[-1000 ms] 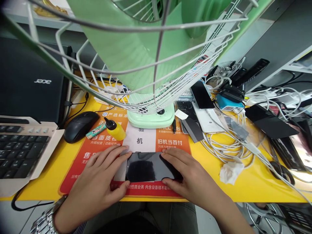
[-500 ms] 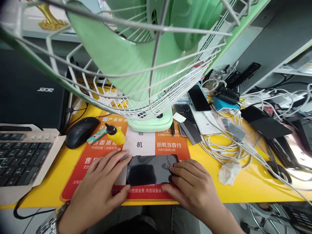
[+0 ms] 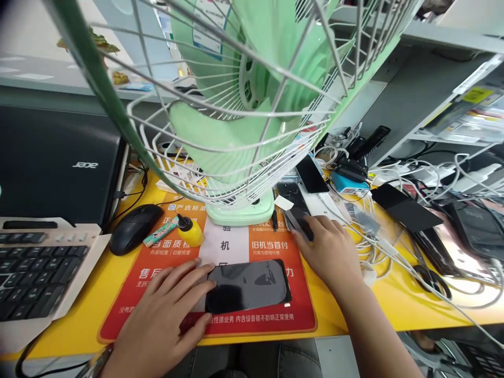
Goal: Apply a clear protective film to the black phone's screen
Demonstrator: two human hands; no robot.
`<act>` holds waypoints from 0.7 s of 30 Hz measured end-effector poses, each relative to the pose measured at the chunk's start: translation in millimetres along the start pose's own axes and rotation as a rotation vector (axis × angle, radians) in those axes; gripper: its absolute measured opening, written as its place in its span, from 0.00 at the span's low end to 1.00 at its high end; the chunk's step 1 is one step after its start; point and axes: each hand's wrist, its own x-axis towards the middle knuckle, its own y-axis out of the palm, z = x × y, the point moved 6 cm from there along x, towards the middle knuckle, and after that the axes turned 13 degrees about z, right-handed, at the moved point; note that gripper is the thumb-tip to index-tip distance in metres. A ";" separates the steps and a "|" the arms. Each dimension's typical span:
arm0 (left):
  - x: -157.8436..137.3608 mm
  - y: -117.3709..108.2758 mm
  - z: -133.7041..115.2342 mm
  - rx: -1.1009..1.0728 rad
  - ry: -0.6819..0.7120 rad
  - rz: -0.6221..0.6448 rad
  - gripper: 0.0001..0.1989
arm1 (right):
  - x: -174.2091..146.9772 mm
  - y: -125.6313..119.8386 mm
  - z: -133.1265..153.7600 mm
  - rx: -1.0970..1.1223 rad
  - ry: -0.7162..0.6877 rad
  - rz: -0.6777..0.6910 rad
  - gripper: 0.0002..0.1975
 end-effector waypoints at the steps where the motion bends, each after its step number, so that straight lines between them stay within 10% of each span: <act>1: -0.6 -0.2 -0.3 -0.003 0.010 -0.007 0.17 | 3.9 3.4 1.8 -0.019 -0.018 0.048 0.22; 13: -0.3 -5.1 0.7 0.120 0.122 -0.140 0.19 | -32.8 -36.6 -0.1 0.360 0.080 -0.037 0.18; 21: 0.7 -6.3 -0.3 0.227 0.189 -0.183 0.18 | -76.2 -18.8 69.7 0.438 -0.306 0.125 0.14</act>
